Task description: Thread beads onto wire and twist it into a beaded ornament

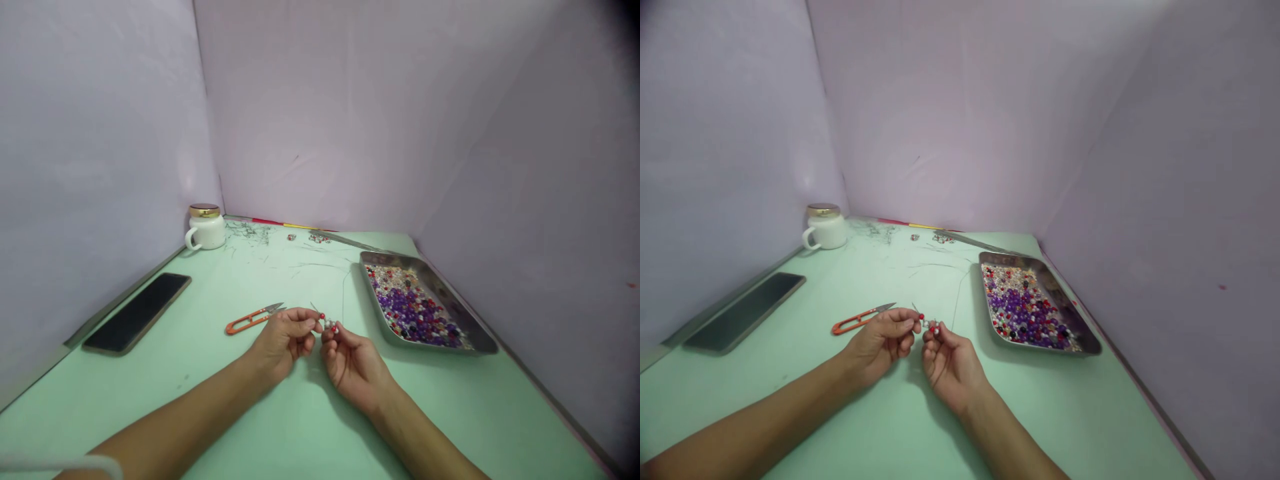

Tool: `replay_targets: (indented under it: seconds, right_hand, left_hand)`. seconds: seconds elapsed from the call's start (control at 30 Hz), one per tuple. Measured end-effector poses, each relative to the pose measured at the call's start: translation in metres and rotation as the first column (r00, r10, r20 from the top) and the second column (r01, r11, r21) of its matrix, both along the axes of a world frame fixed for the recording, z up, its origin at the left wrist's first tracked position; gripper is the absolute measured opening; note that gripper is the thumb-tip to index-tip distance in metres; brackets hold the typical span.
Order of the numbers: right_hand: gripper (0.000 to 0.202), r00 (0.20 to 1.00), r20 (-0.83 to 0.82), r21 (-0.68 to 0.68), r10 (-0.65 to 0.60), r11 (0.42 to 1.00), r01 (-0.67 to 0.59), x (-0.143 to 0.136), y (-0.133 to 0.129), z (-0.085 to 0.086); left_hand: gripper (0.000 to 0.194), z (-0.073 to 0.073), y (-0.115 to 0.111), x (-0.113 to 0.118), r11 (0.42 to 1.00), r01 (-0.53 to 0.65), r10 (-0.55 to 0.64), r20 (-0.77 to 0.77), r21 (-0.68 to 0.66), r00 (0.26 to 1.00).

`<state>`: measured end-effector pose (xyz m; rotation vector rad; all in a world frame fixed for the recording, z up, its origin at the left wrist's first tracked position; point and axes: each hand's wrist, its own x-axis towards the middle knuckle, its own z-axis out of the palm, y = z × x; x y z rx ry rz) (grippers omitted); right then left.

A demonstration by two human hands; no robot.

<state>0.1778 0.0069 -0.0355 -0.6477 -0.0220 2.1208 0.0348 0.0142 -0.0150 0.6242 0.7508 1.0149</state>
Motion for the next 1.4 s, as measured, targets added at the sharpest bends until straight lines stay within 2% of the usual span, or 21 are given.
replay_targets:
  seconds: [0.23, 0.47, 0.73, 0.9, 1.1, 1.4]
  right_hand:
    - [0.011, 1.0, 0.001, 0.002, 0.009, 1.0, -0.009, -0.001, 0.0, 0.001]
    - [0.005, 0.99, 0.126, 0.103, -0.063, 0.993, 0.05, -0.002, -0.003, 0.003]
    - [0.013, 0.996, 0.033, 0.158, -0.085, 0.984, 0.079, 0.001, -0.005, 0.01]
    - [0.01, 0.999, -0.034, 0.16, -0.04, 0.986, 0.045, 0.004, -0.005, 0.009]
    - [0.014, 0.988, -0.111, 0.222, 0.104, 0.972, -0.078, 0.005, -0.007, 0.01]
    - [0.012, 0.989, -0.006, 0.324, 0.144, 0.937, -0.135, 0.009, -0.006, 0.016]
  left_hand:
    - [0.008, -0.001, 0.0, 0.0, 1.0, -0.009, 0.009, 0.002, 0.012, 1.0]
    - [0.006, -0.002, 0.003, -0.004, 0.987, -0.028, 0.044, 0.098, -0.157, 0.994]
    - [0.011, 0.003, 0.003, -0.005, 0.982, 0.044, 0.002, 0.243, -0.184, 0.97]
    - [0.013, 0.008, 0.0, -0.005, 0.98, 0.099, -0.043, 0.301, -0.174, 0.953]
    - [0.014, 0.008, -0.002, -0.006, 0.973, 0.158, -0.096, 0.327, -0.171, 0.94]
    - [0.016, 0.009, -0.004, -0.005, 0.96, 0.193, -0.12, 0.323, -0.203, 0.939]
